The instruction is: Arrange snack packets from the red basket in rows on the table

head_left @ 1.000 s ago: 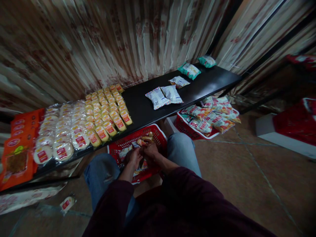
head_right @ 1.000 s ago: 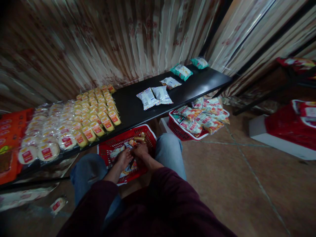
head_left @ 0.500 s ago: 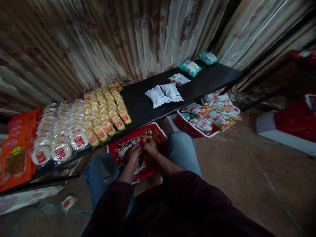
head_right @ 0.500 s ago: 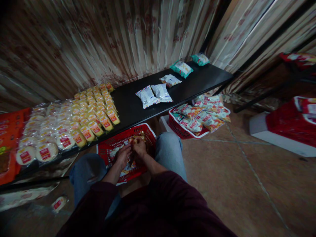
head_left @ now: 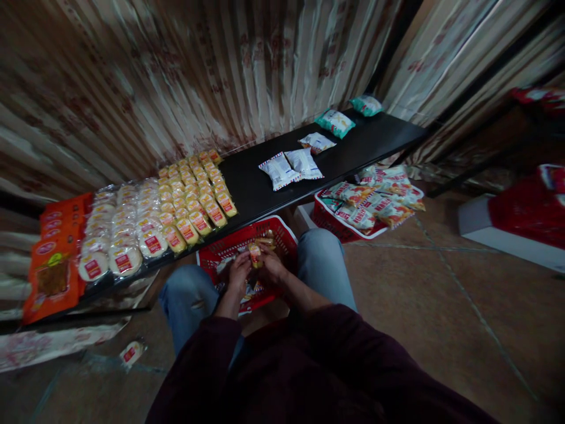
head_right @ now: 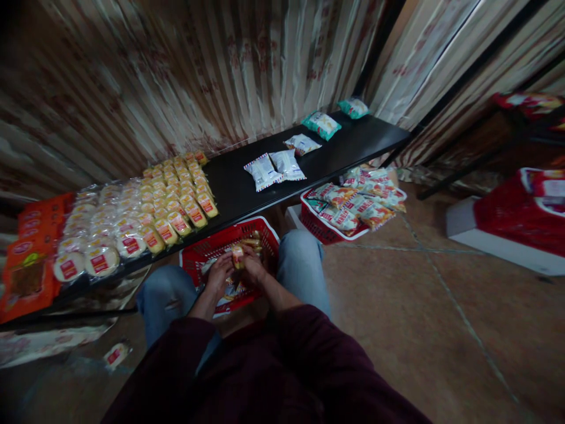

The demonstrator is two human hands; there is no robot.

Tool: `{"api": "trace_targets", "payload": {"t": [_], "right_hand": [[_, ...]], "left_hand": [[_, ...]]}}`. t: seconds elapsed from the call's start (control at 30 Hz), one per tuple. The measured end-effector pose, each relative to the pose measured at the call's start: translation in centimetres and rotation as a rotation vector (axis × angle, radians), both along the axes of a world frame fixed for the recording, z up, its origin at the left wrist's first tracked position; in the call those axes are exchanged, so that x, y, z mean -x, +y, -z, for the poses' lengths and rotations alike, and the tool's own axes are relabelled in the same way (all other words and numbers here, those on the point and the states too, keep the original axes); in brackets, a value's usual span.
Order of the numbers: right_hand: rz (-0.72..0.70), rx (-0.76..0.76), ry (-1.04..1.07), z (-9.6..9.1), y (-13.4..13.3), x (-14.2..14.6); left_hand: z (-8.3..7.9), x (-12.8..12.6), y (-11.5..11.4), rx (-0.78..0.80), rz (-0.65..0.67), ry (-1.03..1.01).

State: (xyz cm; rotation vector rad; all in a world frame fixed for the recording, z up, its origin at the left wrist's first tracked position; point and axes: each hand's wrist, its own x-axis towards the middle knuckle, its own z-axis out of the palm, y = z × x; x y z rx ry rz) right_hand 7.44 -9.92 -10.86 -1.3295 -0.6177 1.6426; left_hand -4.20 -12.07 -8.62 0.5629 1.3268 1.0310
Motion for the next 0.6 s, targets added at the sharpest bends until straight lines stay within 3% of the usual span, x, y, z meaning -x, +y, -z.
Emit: {"api": "trace_targets", "payload": {"t": [0.2,0.37,0.6], "right_hand": [[0.016,0.124,0.113,-1.8,-2.8,0.7],[0.040,0.079,0.236,-2.8,-4.1,0.7],[0.065,0.053,0.189,-3.3,-4.8,0.4]], "left_hand": [[-0.2,0.1,-2.6,-0.010,0.006,0.025],[-1.5,0.8,-3.8,-0.001,0.008,-0.019],[-2.5,1.1,-4.8,-0.013,0.063,-0.078]]}}
